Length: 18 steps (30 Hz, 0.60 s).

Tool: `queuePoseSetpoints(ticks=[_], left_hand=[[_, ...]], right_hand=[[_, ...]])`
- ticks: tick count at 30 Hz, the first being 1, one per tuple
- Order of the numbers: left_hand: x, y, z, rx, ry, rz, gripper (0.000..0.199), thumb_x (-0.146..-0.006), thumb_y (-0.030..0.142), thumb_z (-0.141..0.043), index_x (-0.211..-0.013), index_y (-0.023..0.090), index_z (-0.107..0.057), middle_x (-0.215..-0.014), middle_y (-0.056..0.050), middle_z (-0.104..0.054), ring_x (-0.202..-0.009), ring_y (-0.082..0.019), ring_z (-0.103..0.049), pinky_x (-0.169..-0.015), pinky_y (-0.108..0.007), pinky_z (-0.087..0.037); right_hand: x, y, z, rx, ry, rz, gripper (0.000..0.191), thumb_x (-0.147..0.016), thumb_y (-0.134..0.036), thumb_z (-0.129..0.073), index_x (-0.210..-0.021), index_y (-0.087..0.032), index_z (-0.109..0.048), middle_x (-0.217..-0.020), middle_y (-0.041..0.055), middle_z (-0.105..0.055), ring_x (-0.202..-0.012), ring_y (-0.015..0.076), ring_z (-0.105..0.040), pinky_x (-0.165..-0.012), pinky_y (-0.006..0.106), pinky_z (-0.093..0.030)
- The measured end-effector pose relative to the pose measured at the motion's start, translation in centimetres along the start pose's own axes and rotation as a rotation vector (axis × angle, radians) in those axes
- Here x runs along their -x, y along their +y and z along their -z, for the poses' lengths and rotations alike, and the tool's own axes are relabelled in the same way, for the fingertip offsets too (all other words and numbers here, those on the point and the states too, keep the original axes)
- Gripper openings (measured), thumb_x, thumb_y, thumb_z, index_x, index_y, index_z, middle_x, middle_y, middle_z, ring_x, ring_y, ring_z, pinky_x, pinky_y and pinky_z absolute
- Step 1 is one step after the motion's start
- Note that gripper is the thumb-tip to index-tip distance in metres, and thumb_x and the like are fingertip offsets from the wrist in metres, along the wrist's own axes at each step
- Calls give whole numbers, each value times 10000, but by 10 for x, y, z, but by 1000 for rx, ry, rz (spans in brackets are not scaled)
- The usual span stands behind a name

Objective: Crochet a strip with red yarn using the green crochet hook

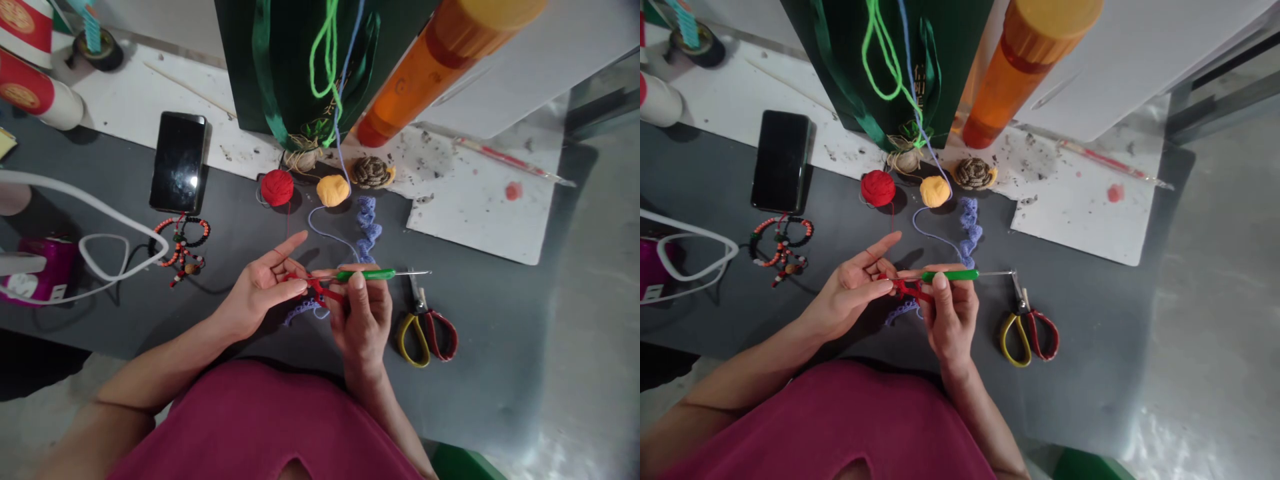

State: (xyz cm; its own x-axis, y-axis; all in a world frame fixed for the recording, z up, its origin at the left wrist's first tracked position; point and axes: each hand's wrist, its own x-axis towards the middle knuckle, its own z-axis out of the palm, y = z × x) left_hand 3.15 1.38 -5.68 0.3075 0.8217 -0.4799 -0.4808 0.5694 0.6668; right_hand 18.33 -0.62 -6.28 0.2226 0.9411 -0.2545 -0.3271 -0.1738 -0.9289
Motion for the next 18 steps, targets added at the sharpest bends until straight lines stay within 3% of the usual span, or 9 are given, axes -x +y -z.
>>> queuePoseSetpoints(ticks=[6,18], left_hand=[[1,2,-2,-7,30,2,725,-735,246,-868,-1419,200,-632,-806,22,-665,-764,-108,-600,-731,-255,-466],[1,0,1,-72,40,-42,696,-743,253,-864,-1406,219,-653,-806,25,-644,-738,-99,-562,-720,-246,-466]], right_hand=[[-1,-4,2,47,-36,22,239,-977,-504,-631,-899,-280,-594,-675,-36,-761,-263,49,-264,-259,210,-168],[5,0,11,203,-22,210,105,-1019,-386,-596,-948,-316,-628,-558,-62,-595,-311,89,-388,-295,226,-260]])
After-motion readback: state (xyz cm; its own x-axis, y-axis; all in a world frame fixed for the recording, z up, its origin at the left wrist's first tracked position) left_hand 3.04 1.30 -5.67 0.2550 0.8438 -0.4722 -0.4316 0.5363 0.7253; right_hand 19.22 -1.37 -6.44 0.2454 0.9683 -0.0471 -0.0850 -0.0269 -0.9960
